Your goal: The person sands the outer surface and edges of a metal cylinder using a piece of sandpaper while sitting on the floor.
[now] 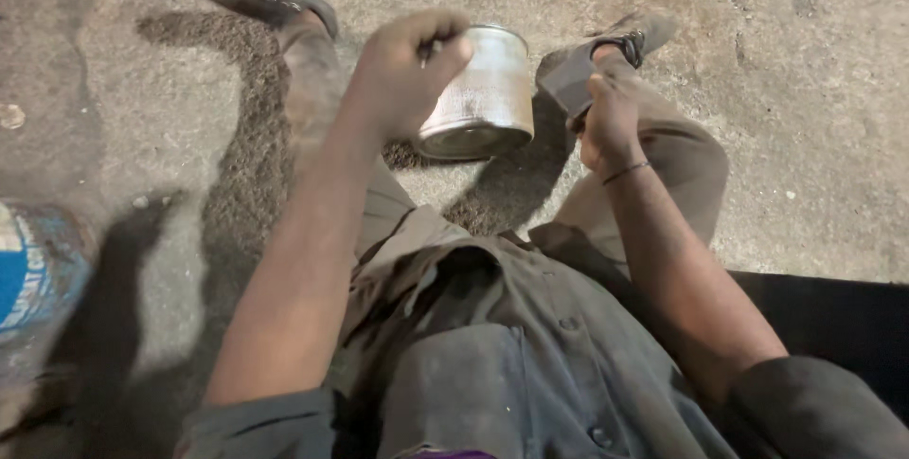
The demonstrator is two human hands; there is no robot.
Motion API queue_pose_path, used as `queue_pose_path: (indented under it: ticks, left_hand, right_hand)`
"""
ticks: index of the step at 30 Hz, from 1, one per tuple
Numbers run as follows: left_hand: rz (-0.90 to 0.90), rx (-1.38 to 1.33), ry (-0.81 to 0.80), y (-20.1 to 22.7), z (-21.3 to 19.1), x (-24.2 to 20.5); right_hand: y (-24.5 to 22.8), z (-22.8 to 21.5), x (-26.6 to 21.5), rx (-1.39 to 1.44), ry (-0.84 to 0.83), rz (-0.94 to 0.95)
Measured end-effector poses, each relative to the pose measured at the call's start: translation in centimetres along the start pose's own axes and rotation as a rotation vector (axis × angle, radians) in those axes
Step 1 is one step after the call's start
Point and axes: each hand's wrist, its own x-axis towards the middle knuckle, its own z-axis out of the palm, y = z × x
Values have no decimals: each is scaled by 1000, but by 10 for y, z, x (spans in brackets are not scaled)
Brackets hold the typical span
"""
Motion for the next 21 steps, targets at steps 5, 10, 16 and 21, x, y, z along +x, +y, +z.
queue_pose_path:
  ticks: [5, 10, 16, 21]
  left_hand:
    - [-406, 189, -295, -18, -13, -41]
    - [-426, 666, -541, -39, -2, -124]
    - [-434, 258, -141, -55, 1, -131]
    - [-319, -644, 80, -39, 15, -79]
  right_hand:
    - [32, -32, 20, -33, -18, 96]
    - [56, -51, 31, -81, 227, 271]
    - [68, -51, 23, -92, 273, 243]
    - [90, -62, 30, -99, 303, 166]
